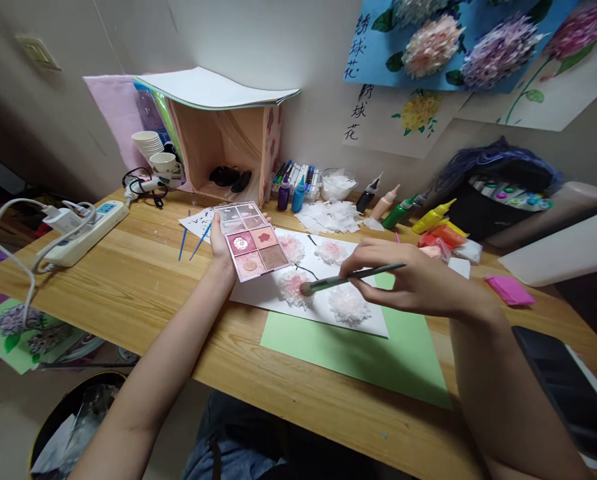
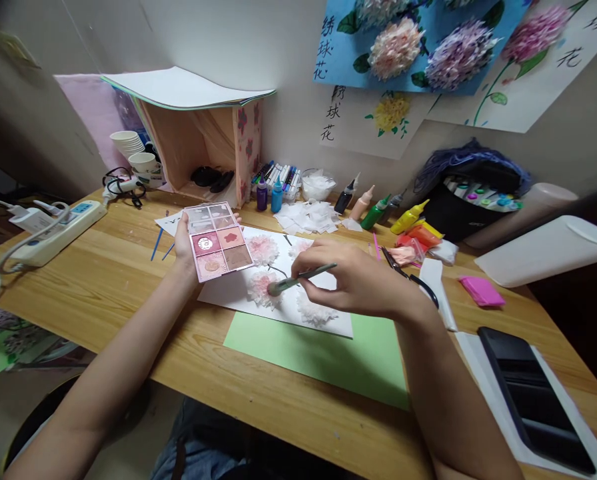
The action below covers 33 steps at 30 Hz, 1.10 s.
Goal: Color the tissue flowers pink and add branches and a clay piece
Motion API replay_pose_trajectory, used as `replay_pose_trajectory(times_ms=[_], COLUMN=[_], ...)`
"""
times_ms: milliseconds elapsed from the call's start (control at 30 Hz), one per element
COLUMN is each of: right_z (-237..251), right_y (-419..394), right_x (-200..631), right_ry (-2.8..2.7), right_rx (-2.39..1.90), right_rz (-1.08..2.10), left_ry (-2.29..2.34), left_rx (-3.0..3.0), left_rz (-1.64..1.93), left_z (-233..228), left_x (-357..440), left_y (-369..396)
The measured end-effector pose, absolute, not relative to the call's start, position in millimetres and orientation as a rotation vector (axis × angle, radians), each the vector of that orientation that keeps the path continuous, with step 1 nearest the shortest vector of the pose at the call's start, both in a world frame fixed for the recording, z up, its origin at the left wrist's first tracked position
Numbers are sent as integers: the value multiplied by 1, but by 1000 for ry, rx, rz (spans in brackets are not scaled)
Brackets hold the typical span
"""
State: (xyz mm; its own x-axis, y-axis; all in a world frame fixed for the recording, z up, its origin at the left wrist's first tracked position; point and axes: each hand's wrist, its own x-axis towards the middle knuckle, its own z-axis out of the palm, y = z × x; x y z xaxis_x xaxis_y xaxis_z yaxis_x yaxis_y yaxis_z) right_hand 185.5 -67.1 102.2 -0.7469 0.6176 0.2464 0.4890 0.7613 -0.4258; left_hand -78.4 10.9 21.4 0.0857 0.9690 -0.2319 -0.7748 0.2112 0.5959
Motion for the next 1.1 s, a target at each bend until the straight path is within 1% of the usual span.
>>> replay_pose_trajectory(times_ms=[433,600,700,833,1100], right_z=[103,107,104,97,89], right_y=[-66,-71,-73,-73,-68], right_x=[190,189,180,170,163], right_ry=[-2530,-2076,-1870,-1928,-2062], right_rx=[-872,-903,-881,-896,-843], right_rz=[392,212,242,344,373], left_ry=[664,667,645,610,570], left_rx=[359,365,350,314,314], left_rz=[1327,1277,1251,1290,1195], left_z=[21,18,15,16,15], left_x=[-78,-73,-68,-58,-49], left_y=[9,8,6,3,-1])
